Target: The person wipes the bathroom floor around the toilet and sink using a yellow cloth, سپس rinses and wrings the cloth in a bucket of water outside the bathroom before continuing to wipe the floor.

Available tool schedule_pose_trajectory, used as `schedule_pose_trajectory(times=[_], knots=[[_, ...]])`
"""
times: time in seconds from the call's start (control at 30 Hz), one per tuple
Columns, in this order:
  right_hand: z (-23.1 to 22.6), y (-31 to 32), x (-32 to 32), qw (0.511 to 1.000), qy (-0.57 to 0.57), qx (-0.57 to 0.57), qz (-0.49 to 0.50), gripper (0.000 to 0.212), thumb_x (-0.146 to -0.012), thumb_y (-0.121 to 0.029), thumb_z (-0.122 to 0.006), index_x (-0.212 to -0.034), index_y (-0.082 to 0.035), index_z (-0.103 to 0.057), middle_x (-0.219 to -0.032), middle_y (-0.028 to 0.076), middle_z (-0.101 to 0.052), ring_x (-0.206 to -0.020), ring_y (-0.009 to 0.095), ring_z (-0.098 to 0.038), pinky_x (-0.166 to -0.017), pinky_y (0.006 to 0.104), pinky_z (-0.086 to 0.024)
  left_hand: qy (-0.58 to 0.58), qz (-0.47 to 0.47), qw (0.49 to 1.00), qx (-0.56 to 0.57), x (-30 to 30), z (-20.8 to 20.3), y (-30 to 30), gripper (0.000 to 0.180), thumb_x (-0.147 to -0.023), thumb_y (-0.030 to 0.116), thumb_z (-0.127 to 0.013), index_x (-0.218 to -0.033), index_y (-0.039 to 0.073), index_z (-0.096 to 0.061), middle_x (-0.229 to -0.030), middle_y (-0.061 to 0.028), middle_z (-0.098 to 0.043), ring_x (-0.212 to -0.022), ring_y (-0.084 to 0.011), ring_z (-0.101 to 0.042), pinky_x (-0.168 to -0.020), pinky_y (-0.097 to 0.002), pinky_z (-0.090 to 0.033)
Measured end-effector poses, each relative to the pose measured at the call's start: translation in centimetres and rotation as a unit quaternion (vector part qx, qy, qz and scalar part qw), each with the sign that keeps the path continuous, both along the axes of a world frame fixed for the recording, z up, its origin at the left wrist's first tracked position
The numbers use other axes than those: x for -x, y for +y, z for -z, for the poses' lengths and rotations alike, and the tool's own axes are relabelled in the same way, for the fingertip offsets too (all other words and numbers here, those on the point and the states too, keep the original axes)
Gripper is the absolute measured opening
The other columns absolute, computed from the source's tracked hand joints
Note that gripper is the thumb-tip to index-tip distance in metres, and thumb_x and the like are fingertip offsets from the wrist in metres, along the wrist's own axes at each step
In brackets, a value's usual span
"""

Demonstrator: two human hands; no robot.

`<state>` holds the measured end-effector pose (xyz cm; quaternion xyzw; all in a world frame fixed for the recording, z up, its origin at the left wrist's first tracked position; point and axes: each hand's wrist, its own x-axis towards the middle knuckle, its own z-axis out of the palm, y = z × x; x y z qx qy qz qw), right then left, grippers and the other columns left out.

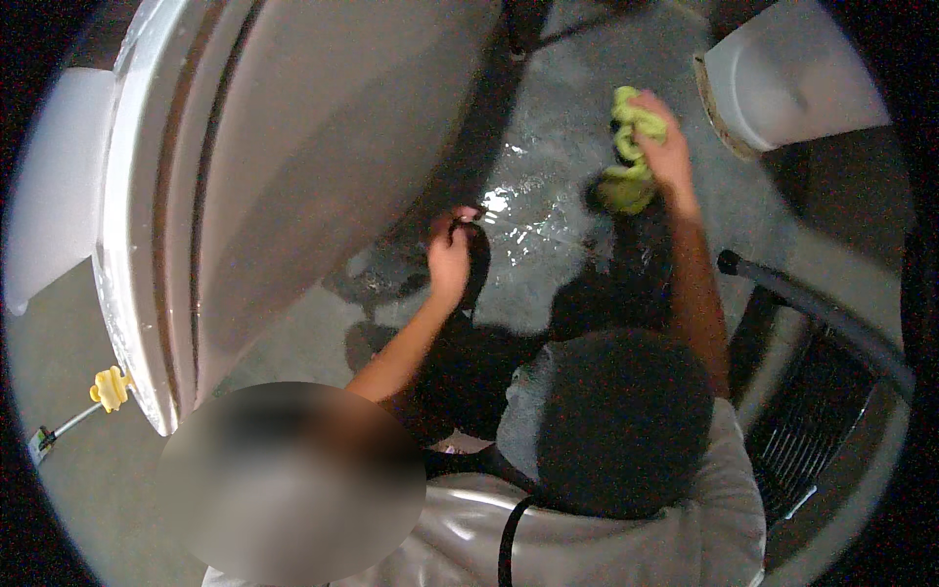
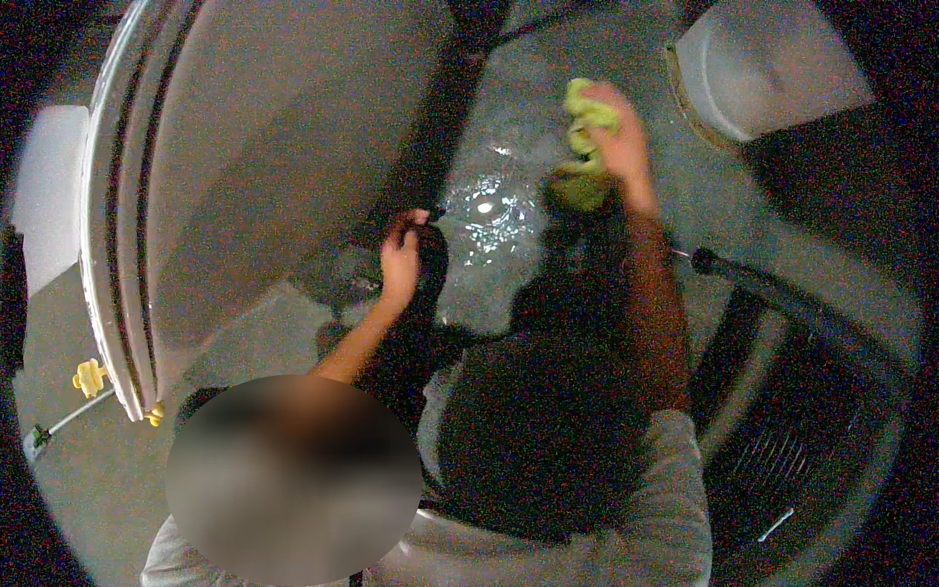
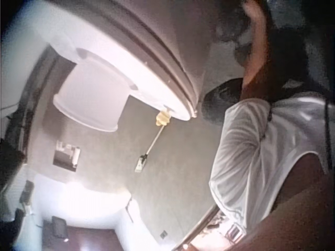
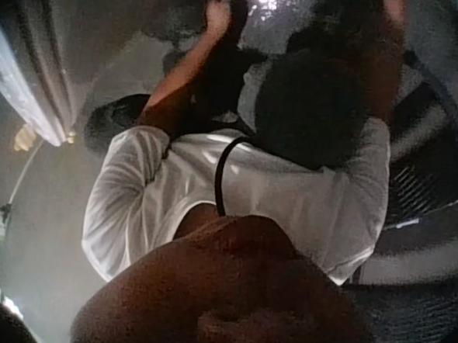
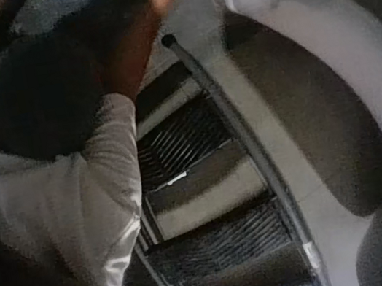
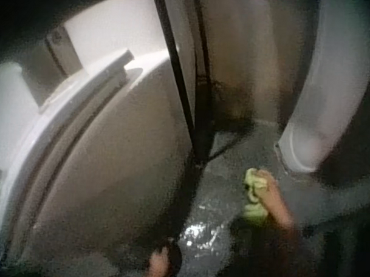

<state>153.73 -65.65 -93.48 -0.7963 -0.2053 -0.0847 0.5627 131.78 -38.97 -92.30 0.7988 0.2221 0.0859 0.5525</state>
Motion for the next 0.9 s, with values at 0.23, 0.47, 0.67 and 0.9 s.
schedule_pose_trajectory(times=[0.23,0.47,0.67,0.9], knots=[[1.7,0.6,0.3,0.909,-0.122,0.367,0.153,0.034,-0.07,-0.017,-0.059,-0.104,-0.014,-0.059,-0.108,0.008,-0.056,-0.1,0.03,-0.05,-0.087,0.0398,-0.04,0.074,0.009,0.99,-0.12,5.0,6.5,5.6,0.021,-0.079,-0.005,-0.042,-0.095,0.003,-0.054,-0.096,-0.0082,-0.057,-0.094,-0.0195,-0.053,-0.086,-0.0293,-0.038],[3.7,9.7,11.1,0.948,-0.099,0.288,-0.097,0.025,-0.067,-0.015,-0.057,-0.092,-0.018,-0.063,-0.103,0.005,-0.059,-0.097,0.028,-0.052,-0.087,0.0392,-0.04,0.026,-0.042,0.983,-0.175,1.1,2.9,1.6,0.022,-0.078,-0.003,-0.045,-0.094,0.004,-0.057,-0.097,-0.0095,-0.058,-0.089,-0.0221,-0.054,-0.084,-0.0311,-0.04],[0.3,7.7,15.4,0.977,0.045,0.035,-0.206,0.038,-0.06,0.001,-0.055,-0.095,-0.012,-0.061,-0.107,0.008,-0.056,-0.103,0.03,-0.05,-0.09,0.0373,-0.038,0.003,-0.032,0.991,-0.132,0.3,2.3,1.6,0.021,-0.078,-0.003,-0.045,-0.094,0.004,-0.056,-0.094,-0.0095,-0.056,-0.09,-0.0248,-0.053,-0.083,-0.0324,-0.04],[2.2,-6.4,16.4,0.945,0.065,0.253,0.199,0.055,-0.067,-0.003,-0.059,-0.12,-0.012,-0.046,-0.123,0.015,-0.044,-0.111,0.036,-0.042,-0.093,0.0394,-0.035,-0.051,-0.06,0.98,-0.182,1.8,3.9,3.5,0.023,-0.076,-0.005,-0.043,-0.091,0.005,-0.056,-0.092,-0.0094,-0.056,-0.092,-0.0249,-0.052,-0.084,-0.0345,-0.039]])
